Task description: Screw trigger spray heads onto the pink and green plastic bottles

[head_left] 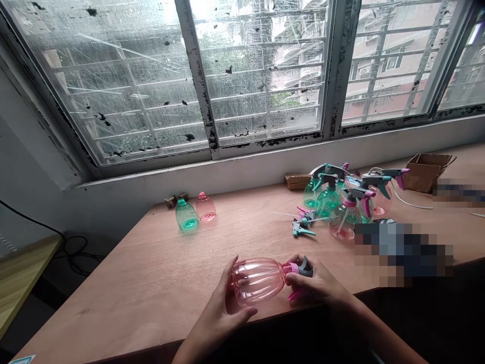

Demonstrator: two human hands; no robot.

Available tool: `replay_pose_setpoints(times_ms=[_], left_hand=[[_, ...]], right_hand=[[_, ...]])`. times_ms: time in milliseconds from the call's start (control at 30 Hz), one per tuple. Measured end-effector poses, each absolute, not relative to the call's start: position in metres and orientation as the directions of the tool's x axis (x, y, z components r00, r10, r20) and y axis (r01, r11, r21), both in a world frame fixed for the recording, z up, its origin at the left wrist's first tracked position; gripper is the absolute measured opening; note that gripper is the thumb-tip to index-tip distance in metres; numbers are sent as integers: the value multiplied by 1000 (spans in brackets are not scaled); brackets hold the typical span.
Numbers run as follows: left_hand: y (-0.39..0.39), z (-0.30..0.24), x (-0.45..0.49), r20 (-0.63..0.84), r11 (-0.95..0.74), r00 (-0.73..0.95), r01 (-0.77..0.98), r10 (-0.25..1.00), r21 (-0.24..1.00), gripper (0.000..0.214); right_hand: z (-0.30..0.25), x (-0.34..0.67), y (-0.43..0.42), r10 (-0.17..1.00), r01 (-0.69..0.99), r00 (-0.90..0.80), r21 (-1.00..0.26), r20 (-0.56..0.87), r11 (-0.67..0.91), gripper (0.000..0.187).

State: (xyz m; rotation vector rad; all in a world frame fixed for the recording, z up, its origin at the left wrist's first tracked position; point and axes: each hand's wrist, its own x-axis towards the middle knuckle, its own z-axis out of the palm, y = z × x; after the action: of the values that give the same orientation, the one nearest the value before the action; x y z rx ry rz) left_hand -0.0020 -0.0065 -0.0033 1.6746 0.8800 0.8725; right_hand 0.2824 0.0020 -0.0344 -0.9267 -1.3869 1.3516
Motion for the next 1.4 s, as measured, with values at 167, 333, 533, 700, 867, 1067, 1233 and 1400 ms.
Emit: replay_pose_setpoints(times_ms=[167, 333, 533, 700, 867, 1067, 1233, 1400], left_hand=[[-10, 1, 0, 128, -188, 476, 79, 870, 979, 99], [-10, 0, 0, 104, -130, 464, 24, 880, 991, 97], [-5, -5, -4, 96, -149, 470, 77, 877, 986, 95], [-5, -5, -3, 122, -205, 475, 126, 871, 971, 95], [-7, -2, -2, 105, -181, 480, 116, 871, 977, 97], [-10, 3, -3, 47, -112, 459, 116, 887, 987, 92], [-11, 0, -1, 86, -130, 481, 58, 872, 990, 89], [-8, -4, -3, 80, -126, 494, 61, 866, 990, 88]], right_hand=[[-34, 282, 2, 958, -108, -254, -988, 131, 107, 36], [-35, 283, 2, 955, -106, -273, -990, 116, 90, 37], [-37, 283, 2, 955, -115, -271, -989, 123, 94, 37], [-37, 283, 4, 953, -116, -276, -989, 125, 97, 36], [-34, 284, 1, 950, -108, -286, -989, 125, 97, 35], [-30, 283, 0, 949, -95, -292, -991, 123, 99, 36], [-30, 283, 0, 950, -93, -291, -992, 111, 88, 37], [-29, 283, 0, 949, -85, -298, -993, 106, 84, 39]])
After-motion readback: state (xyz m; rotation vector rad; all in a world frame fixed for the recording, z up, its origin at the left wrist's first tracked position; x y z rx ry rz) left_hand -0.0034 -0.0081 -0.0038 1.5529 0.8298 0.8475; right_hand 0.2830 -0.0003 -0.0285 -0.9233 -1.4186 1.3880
